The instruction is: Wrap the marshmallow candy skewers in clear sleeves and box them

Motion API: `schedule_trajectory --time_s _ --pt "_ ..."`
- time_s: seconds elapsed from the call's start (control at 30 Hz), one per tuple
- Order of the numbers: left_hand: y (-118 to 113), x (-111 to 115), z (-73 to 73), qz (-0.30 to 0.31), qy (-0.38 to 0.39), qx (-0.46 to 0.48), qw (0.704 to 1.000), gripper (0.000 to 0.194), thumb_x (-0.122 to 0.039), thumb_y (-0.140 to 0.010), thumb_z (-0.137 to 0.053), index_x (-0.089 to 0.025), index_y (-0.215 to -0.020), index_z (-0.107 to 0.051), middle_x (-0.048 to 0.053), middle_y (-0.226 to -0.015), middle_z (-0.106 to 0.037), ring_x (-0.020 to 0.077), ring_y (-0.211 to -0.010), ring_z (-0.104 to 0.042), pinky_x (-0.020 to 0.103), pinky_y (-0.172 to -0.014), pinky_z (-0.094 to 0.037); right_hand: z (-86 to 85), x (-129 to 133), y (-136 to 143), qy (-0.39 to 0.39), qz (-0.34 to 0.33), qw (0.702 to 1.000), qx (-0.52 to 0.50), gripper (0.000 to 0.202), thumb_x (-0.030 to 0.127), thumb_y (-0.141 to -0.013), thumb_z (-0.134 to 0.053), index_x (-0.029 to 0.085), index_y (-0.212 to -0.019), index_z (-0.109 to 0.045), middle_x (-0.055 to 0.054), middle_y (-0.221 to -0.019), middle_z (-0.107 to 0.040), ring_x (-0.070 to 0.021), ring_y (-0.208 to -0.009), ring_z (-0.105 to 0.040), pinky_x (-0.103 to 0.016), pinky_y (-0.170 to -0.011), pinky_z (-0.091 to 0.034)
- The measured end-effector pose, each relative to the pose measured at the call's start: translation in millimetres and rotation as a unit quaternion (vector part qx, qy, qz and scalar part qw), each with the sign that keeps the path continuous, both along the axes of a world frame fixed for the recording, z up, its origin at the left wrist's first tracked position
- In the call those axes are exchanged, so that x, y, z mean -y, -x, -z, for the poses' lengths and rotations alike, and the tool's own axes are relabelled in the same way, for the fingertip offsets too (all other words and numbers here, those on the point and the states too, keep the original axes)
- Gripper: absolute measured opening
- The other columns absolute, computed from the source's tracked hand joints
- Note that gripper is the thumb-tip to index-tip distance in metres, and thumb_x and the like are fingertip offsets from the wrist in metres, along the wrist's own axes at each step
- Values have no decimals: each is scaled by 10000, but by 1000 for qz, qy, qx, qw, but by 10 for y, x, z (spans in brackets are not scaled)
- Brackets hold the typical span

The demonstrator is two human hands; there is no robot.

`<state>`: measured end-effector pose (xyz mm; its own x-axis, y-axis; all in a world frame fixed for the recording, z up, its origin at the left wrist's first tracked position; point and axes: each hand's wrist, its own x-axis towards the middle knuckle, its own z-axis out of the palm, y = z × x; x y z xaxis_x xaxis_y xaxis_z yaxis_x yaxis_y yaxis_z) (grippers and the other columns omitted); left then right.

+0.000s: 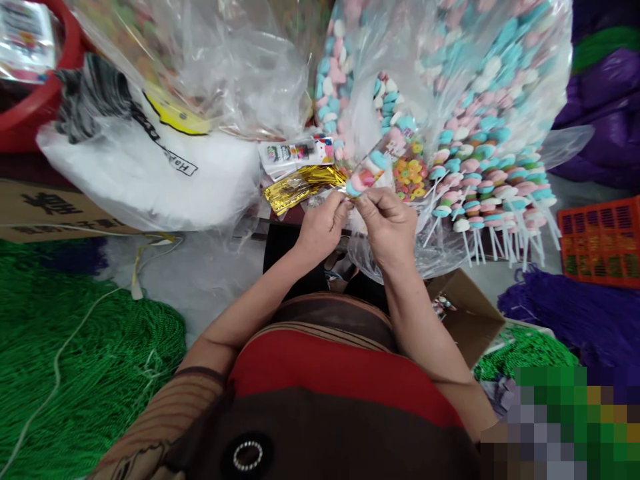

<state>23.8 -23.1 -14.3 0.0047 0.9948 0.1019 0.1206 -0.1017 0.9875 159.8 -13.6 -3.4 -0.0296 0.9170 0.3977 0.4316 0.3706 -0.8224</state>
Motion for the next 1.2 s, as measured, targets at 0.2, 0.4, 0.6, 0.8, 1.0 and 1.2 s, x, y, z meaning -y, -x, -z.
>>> schedule_trajectory --time_s 0.2,0.4,0.6,0.8,1.0,1.2 --pt "-26 42 -34 13 21 -24 999 131 -321 -977 -585 -245 -874 -556 -23 -690 -545 149 -643 -547 259 -646 -428 -112 30 39 -13 20 999 41 181 289 -960 -582 228 -814 -670 -1 -798 -681 -157 -778 -638 -319 -773 -521" --pt "49 -59 -157 62 44 97 992 155 -287 -865 -713 -229 -947 -595 19 -887 -657 182 -922 -673 284 -800 -511 -126 91 9 -97 26 989 111 144 221 -948 -533 239 -846 -633 -51 -870 -694 -211 -881 -656 -385 -852 -524" --pt "313 -119 -742 124 -29 346 930 357 -436 -1034 -358 -229 -1052 -649 74 -1068 -693 212 -1073 -701 337 -801 -552 -137 146 22 -115 -39 983 135 151 228 -970 -502 241 -878 -621 -67 -913 -705 -217 -907 -659 -388 -854 -533" --pt "310 294 -777 230 -19 215 949 731 -767 -946 -382 -188 -635 -703 89 -578 -634 230 -661 -693 378 -667 -573 -445 49 -40 -114 15 986 119 189 262 -991 -531 249 -851 -656 -45 -897 -698 -196 -897 -660 -375 -857 -545" --pt "202 107 -552 176 164 214 947 884 -907 -862 -179 -196 -743 -691 16 -401 -479 126 -347 -442 279 -425 -429 -666 214 -13 -99 -14 993 65 177 300 -979 -575 267 -857 -699 -20 -870 -723 -183 -851 -673 -370 -824 -564" --pt "365 49 -737 175 157 201 951 799 -825 -930 -255 -199 -718 -703 -49 -315 -296 87 -272 -250 252 -339 -307 -441 213 -41 -66 -52 995 59 208 281 -963 -586 245 -797 -706 -12 -832 -738 -177 -811 -684 -367 -813 -565"
